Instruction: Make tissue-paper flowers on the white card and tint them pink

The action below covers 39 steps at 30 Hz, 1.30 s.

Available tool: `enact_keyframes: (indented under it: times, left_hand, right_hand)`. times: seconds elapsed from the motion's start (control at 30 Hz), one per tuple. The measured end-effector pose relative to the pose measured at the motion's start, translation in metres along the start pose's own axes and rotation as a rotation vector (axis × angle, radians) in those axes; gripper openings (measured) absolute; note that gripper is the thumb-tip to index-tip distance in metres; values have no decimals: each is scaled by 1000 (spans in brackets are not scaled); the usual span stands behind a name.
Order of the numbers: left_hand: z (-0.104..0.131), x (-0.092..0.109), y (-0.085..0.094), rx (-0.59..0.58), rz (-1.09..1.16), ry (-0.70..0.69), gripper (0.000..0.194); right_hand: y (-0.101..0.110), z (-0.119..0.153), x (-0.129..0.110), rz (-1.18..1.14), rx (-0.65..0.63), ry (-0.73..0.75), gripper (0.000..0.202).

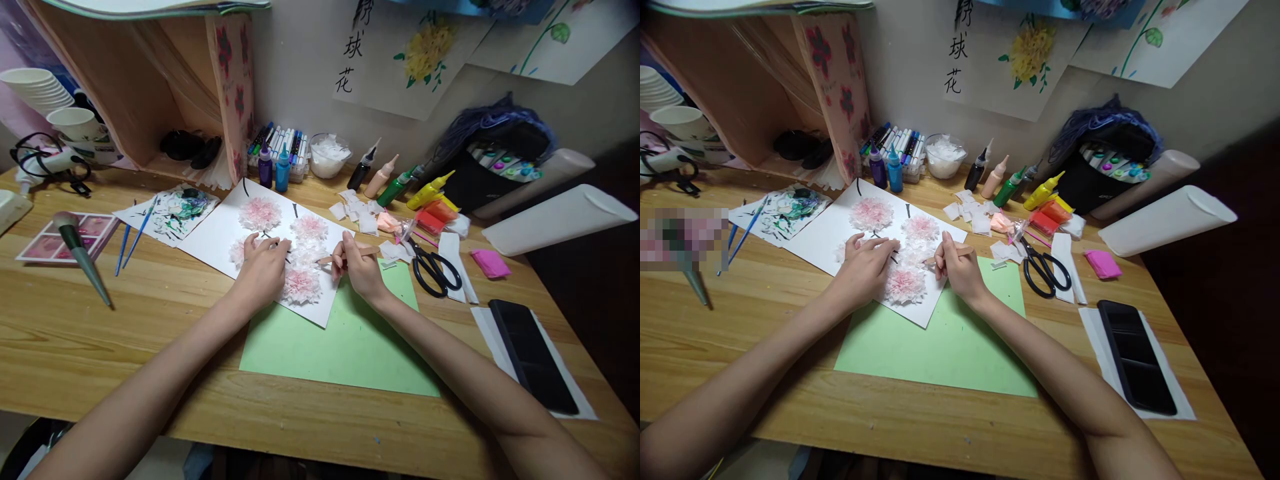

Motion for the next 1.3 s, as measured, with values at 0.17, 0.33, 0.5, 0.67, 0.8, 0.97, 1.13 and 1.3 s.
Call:
enact_keyframes:
  times: [0.17,0.33,0.5,0.67,0.8,0.97,1.13,1.3]
  left_hand:
    - [0,0,2,-8,10,3,43]
    - [0,-1,1,4,4,6,43]
    - [3,3,6,47,37,-14,42]
    - [7,-40,55,233,55,141,37]
    - [23,-117,82,251,-47,536,40]
    - [30,-164,46,47,199,659,43]
    - [29,-178,43,122,130,625,54]
    - [32,-194,45,117,206,672,50]
  right_hand:
    - [5,15,-26,142,-11,280,58]
    - [-18,22,-37,316,-158,461,49]
    - [6,22,-31,180,4,375,49]
    - [37,35,9,44,201,-23,18]
    - [37,49,30,-10,223,-136,18]
    - [31,51,36,-8,229,-146,15]
    - [30,49,32,41,238,-137,12]
    - [30,47,33,23,231,-143,14]
Point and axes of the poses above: each hand's wrist, its own z-axis away from the middle knuckle, its own y-axis out of the back of the hand, x = y × z, the point moved 9 cm from there along -z, towards the middle knuckle, and after that the axes turned 3 degrees about -y, right-handed, at the moved point
